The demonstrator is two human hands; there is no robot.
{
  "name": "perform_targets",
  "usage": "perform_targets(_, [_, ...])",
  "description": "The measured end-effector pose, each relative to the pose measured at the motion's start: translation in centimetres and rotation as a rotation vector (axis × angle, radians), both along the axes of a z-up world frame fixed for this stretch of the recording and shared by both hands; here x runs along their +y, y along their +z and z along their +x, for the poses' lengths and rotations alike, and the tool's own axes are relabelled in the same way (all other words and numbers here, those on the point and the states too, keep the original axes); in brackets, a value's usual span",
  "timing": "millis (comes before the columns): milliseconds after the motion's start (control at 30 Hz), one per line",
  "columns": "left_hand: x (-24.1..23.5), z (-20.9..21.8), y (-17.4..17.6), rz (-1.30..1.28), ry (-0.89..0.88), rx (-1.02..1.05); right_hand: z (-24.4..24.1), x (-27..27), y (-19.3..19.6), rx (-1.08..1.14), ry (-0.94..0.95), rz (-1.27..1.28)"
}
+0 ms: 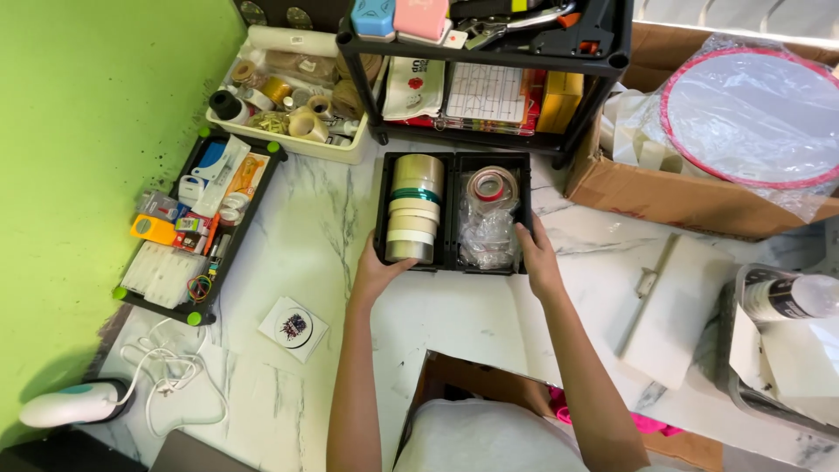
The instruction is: The person organizes various craft supplies on a cluttered table. They move boxes of Kool-Aid, a red cloth, and a black hat, then arrange small items like hair ties and stickers into baskets and trays. The person also handles rolls of tape and plastic bags, sorting them into containers.
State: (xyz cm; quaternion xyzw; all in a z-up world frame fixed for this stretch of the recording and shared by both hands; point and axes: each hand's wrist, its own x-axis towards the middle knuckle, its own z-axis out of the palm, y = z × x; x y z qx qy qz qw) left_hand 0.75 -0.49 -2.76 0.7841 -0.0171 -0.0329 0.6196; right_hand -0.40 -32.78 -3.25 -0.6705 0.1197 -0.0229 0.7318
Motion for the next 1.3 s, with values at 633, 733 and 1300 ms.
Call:
perform_targets(633, [-2.7, -11.2, 1.8, 0.085, -0.033, -0.160, -14.7, -1.3, 3.9, 0.006, -0.275, 0.112])
perform_targets(733, [-3.7, -12.7, 0.7, 0.105, -0.042, -0.159, -17.8, -2.3, 3.9, -0.024, -0.311, 0.074])
perform_targets(1300, [-10.4, -14.8, 6.5, 0.170, -0.208, 0.056, -20.1, -9.3, 5.7, 0.109, -0.133, -0.430])
